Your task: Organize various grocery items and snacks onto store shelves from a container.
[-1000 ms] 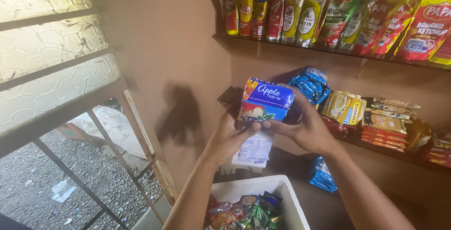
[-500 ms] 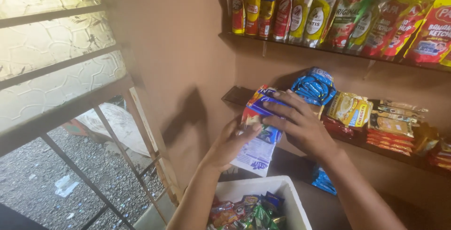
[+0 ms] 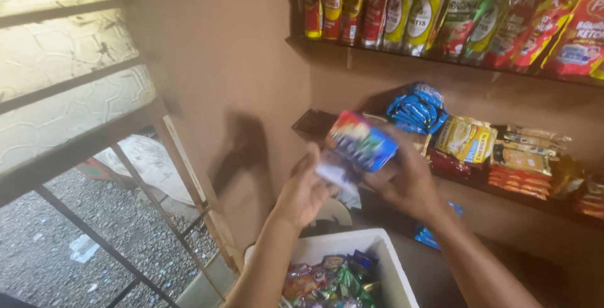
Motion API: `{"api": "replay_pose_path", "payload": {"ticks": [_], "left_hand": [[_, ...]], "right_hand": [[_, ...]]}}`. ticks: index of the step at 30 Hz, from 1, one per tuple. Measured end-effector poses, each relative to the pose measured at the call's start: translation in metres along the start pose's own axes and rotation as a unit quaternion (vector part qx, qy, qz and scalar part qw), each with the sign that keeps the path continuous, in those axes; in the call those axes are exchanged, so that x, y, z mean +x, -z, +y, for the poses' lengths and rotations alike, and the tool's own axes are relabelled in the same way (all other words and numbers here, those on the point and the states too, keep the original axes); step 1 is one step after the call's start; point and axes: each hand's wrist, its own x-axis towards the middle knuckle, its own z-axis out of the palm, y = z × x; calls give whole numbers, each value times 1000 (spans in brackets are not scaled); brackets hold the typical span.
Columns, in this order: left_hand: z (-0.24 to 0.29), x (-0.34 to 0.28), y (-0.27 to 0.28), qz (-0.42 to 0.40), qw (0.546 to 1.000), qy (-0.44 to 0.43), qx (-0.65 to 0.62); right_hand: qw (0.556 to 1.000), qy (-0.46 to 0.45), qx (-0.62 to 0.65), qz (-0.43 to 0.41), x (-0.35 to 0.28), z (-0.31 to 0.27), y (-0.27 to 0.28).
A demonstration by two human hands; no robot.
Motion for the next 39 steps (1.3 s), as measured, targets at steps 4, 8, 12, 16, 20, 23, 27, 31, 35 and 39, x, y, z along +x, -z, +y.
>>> {"api": "replay_pose_path", "payload": {"ticks": [4,8,12,16,20,23,27,31,35,39], "left_hand": [[-10,-12,-35,-110,985,-33,-128],[-38,2,-30,-70,992,-86,-61],[-54,25,-8,43,998,-34,32],[-64,39,-33,-119,983,-108,89],[-101,55,-72,-220,953,-51,201],[-152,88,-103,-165,921,-124,331],[-248,131,-108,-62,868,-133,475],[-337,170,-138,-76,906,34,415],[-394,210,-162,-107,853,143,490],[-454,258,-177,-179,875,226,388]], "right_hand": [[943,212,-241,-90,1,-21,1],[931,180,-300,-103,-8,-29,3],[973,-9,13,-230,-8,-20,42],[920,-297,249,-63,-50,50,62],[842,-446,296,-71,-114,110,92],[851,-440,286,20,-117,119,136],[861,-411,262,144,-147,142,187],[848,-463,196,167,-161,160,256],[855,-505,85,78,-182,180,319],[855,-510,50,72,-195,214,372]]}}
